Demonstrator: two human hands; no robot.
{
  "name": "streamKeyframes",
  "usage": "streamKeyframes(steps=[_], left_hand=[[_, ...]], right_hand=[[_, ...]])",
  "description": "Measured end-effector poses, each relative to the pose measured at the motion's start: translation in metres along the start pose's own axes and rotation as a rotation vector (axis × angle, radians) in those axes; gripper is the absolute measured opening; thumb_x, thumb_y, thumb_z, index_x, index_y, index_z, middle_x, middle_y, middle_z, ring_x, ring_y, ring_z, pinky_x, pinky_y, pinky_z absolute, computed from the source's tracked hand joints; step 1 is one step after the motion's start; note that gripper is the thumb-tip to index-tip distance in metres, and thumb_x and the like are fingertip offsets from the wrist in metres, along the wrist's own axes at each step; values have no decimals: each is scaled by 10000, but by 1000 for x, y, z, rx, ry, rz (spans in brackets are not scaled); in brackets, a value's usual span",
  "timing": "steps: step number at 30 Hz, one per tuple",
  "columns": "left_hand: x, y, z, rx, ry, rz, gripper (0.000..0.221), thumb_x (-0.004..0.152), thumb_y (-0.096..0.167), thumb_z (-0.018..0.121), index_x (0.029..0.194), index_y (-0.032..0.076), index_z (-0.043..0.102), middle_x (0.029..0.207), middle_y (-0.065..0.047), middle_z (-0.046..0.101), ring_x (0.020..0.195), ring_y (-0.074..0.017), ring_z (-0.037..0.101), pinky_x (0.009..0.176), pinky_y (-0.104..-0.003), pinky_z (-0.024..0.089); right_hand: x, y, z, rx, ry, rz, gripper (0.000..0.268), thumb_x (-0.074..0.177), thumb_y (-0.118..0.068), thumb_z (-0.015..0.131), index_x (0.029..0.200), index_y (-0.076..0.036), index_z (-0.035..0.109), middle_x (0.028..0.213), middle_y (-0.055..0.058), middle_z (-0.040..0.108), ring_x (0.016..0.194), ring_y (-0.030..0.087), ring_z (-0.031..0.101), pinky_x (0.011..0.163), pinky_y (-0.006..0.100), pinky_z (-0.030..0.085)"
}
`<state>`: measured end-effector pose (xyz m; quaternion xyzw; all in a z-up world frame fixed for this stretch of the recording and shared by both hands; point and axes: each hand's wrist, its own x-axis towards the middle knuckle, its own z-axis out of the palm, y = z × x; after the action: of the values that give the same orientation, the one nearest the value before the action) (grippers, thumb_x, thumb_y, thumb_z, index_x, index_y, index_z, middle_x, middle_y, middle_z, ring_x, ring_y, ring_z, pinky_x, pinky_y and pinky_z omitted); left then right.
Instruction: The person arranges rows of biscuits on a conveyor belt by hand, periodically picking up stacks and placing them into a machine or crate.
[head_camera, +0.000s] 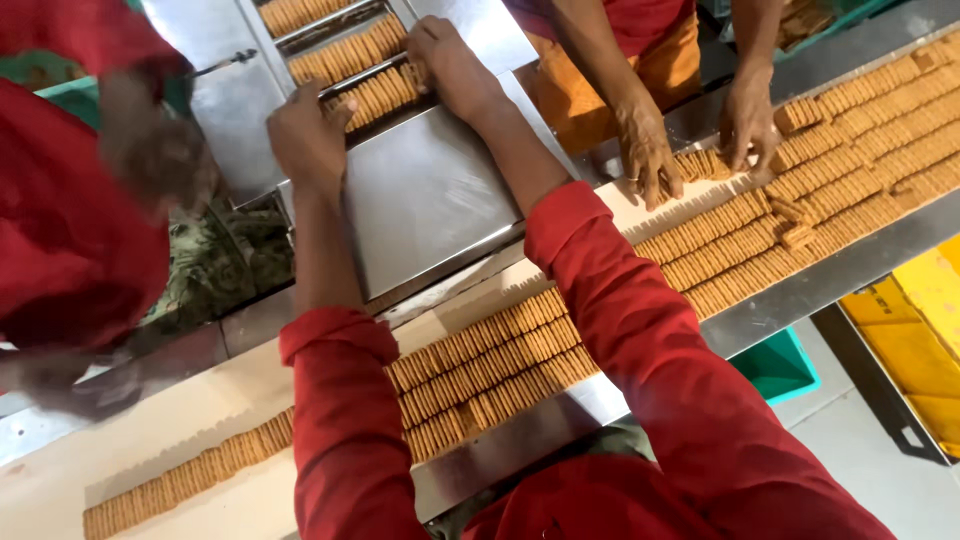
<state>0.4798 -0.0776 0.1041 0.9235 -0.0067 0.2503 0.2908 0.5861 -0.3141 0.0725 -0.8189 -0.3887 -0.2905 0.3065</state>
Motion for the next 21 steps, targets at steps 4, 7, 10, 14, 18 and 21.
streamKeyframes(steps=[4,7,10,14,18,21], left_hand=[[1,-2,9,70,123,45,321,912,188,801,1190,44,730,1122,-196,740,985,-405,689,848,-477,533],[-9,-6,9,64,133,5,284,918,105,723,1198,54,726,1163,-192,731,1032,-407,681,878,-467,533],[-26,6,-2,70,149,-4,388,881,-16,609,1255,41,698,1256,-206,697,1113,-409,661,952,-451,519],[-74,51,-41,-90,219,200,394,955,37,614,1344,-25,605,1343,-243,639,1225,-456,604,1071,-473,489],[-177,108,-65,-427,141,92,375,1092,271,594,1405,67,624,1235,-145,726,1110,-287,714,1020,-398,561],[-269,128,-90,-1244,-171,-312,355,1019,218,657,1329,53,709,1289,-69,738,1082,-149,659,944,-308,534]], right_hand=[[2,0,0,806,-64,701,163,1022,-15,554,1172,-76,538,1011,131,573,939,343,633,805,345,544],[-8,-3,-13,538,79,382,250,910,51,600,1131,-63,586,1123,186,542,1019,340,584,794,351,542],[-17,-25,-32,167,232,59,294,861,106,683,1117,-32,644,1314,205,526,1177,345,579,897,354,568],[-38,-97,-77,218,233,147,349,885,15,835,1187,-24,665,1444,176,536,1257,340,592,991,382,542],[-119,-222,-121,107,192,161,431,911,-104,791,1314,-54,647,1395,153,601,1317,362,572,1093,440,506],[-189,-315,-149,300,53,148,460,879,-156,849,1303,-133,671,1341,104,641,1298,313,599,1127,421,497]])
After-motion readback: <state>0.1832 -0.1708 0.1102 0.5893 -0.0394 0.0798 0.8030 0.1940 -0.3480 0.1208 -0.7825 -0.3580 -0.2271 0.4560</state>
